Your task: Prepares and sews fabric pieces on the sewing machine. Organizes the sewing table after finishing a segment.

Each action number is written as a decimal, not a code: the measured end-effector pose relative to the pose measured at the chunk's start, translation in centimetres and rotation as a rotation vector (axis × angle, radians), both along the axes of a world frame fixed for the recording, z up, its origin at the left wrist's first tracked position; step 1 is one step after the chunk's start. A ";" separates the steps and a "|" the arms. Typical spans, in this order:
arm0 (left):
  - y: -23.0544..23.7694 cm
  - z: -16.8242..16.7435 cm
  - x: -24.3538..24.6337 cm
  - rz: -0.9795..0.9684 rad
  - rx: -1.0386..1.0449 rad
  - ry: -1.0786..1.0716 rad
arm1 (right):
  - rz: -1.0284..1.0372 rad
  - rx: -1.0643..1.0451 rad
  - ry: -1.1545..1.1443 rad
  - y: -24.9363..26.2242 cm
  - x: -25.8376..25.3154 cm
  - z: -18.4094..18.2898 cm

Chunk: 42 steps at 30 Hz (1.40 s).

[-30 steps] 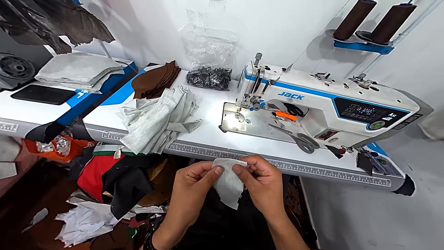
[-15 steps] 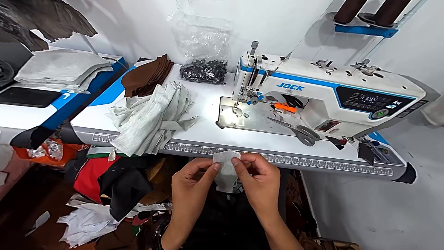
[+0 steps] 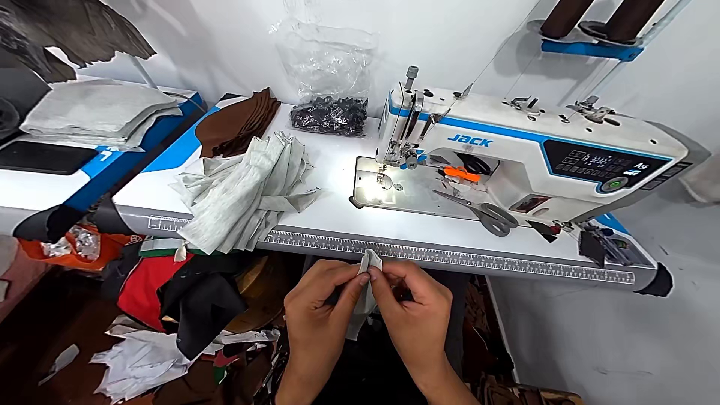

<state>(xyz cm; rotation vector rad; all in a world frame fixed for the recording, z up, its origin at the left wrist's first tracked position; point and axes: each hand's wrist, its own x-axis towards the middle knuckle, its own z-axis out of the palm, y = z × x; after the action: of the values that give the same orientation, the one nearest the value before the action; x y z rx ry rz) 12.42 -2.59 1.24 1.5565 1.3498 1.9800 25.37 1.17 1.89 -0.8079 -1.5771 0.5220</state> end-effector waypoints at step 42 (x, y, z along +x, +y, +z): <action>-0.2 1.9 -0.9 -0.435 -0.146 -0.468 | 0.418 -0.227 -0.302 3.8 1.8 8.4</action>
<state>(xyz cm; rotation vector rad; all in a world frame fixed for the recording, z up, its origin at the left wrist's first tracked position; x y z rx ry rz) 11.52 -2.74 3.16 1.1063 0.8600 1.7727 27.19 4.97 10.32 -0.7511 -2.0083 0.9279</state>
